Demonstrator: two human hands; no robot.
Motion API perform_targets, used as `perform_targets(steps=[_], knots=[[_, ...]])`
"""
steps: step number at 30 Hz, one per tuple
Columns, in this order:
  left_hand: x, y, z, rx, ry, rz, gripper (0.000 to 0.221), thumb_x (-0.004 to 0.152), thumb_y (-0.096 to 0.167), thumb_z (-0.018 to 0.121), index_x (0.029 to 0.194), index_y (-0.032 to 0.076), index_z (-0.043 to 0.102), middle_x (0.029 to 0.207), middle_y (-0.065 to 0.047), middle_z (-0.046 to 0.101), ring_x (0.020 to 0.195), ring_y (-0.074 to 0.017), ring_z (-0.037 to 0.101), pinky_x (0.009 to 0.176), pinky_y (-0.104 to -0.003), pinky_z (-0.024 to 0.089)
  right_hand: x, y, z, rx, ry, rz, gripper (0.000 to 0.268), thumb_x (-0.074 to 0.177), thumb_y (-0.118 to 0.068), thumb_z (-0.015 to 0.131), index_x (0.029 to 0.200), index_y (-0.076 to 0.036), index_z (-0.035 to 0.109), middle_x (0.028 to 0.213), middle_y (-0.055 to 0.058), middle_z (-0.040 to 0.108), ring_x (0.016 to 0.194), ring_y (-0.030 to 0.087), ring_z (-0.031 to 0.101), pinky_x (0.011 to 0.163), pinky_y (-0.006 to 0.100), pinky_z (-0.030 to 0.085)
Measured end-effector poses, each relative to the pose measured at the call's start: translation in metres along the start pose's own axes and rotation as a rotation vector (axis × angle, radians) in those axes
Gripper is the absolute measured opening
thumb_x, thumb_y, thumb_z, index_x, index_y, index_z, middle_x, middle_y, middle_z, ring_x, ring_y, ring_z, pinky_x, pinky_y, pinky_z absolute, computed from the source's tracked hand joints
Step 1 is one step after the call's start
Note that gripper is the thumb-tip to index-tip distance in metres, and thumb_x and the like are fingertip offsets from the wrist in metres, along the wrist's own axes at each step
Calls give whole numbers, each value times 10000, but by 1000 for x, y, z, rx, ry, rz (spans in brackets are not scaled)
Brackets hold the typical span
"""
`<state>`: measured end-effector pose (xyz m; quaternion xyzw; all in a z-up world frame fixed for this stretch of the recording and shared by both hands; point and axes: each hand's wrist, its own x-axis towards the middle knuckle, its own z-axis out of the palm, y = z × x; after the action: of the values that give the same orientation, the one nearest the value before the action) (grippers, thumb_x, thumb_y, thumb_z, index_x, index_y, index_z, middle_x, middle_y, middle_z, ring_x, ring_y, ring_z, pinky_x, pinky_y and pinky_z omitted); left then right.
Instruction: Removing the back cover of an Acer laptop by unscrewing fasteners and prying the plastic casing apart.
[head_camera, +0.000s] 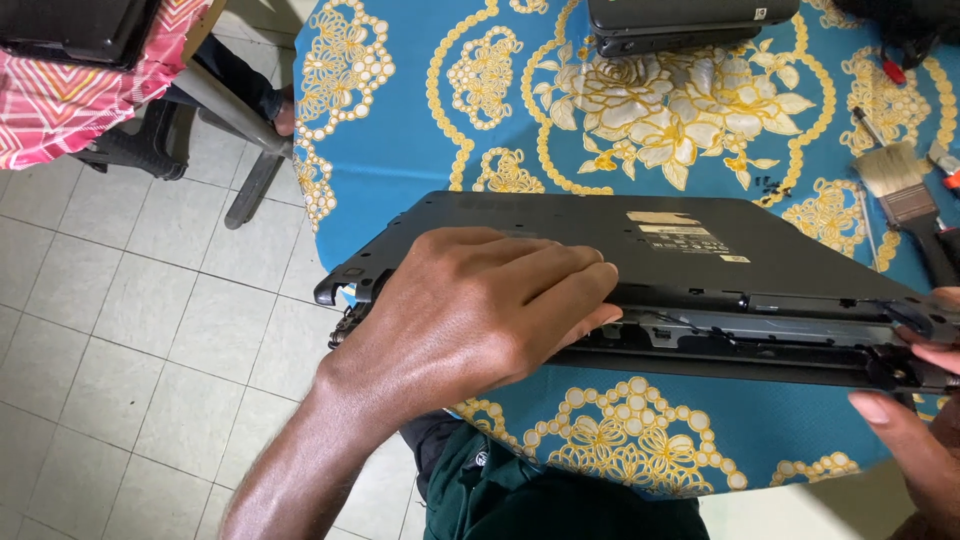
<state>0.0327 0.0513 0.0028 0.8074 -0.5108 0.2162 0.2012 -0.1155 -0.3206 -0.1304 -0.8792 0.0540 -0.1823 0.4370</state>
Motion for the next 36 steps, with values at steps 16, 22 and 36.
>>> perform_targets(steps=[16,22,36], knots=[[0,2,-9,-59,-50,0,151,1062,207,747,1116,84,679,1096,-52,772,923,-231,770,689,-356,561,28,44,12,93,-53,-358,455,980,-170,532,1385,31,479,1660,389,459,1630,526,460,1364,619,453],[-3,4,-11,-91,-54,-33,140,1068,176,706,1141,65,661,1140,-105,775,1001,-289,779,765,-419,593,37,65,18,337,-69,-55,1022,702,-226,463,1639,146,296,1602,319,384,1447,460,443,1241,583,411],[-6,20,-15,-92,-338,-41,349,978,69,671,1319,-3,648,1323,-197,698,1160,-348,699,957,-458,575,5,-13,37,173,186,-451,444,828,-2,647,1231,125,510,1408,543,522,1245,556,606,1043,551,520]])
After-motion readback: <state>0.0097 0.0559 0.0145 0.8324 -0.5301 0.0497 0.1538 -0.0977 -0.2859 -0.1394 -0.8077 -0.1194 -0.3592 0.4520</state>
